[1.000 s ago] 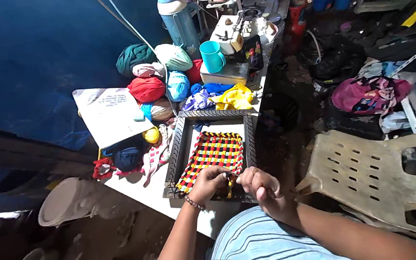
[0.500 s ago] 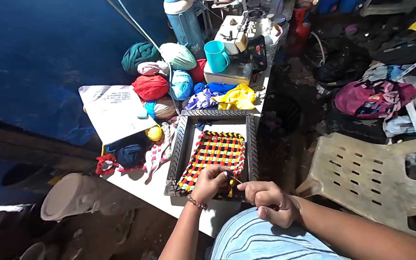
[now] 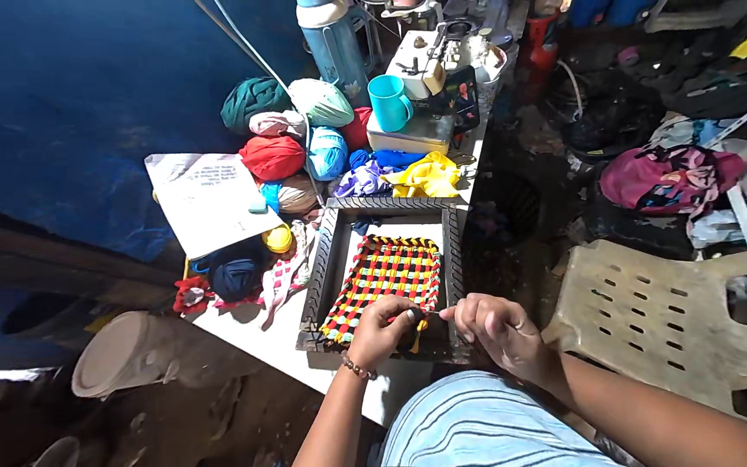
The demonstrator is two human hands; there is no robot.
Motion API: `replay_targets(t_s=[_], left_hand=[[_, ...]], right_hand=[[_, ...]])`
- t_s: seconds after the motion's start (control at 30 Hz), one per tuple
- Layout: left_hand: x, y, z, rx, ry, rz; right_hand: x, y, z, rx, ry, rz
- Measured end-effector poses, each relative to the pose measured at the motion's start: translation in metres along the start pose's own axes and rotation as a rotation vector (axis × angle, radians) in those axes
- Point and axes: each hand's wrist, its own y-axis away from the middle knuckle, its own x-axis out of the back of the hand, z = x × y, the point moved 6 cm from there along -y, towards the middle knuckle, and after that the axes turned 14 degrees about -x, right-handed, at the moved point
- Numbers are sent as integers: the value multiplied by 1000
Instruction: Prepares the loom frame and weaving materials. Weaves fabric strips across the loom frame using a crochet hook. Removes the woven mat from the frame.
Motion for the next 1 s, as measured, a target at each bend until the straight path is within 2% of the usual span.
replay_targets(t_s=[0.1, 0.17, 0.27, 0.37, 0.47, 0.6, 0.7, 0.83, 0.93, 1.0], left_hand=[[-1, 2, 2, -10, -1, 27], [-4, 4, 8, -79, -16, 20], [-10, 10, 19, -309, -256, -2], [-16, 17, 27, -502, -500, 84], [-19, 23, 30, -508, -488, 126], [-17, 29, 25, -414, -337, 180], [-17, 28, 25, -378, -299, 202], [-22, 24, 21, -341, -356, 143], [-29, 24, 25, -431, -411, 55], [-34, 24, 30, -521, -470, 99]], right_hand=[[3, -4, 8, -67, -90, 102], [5, -8, 12, -134, -165, 173], [7, -15, 12, -247, -275, 303], [9, -18, 11, -330, -341, 422], [7, -16, 10, -325, -312, 417], [-5, -14, 6, -194, -50, 210], [-13, -13, 5, -165, 24, 140], [-3, -25, 2, -317, -113, 304], [4, -39, -4, -474, -212, 424], [5, -45, -5, -509, -206, 412]])
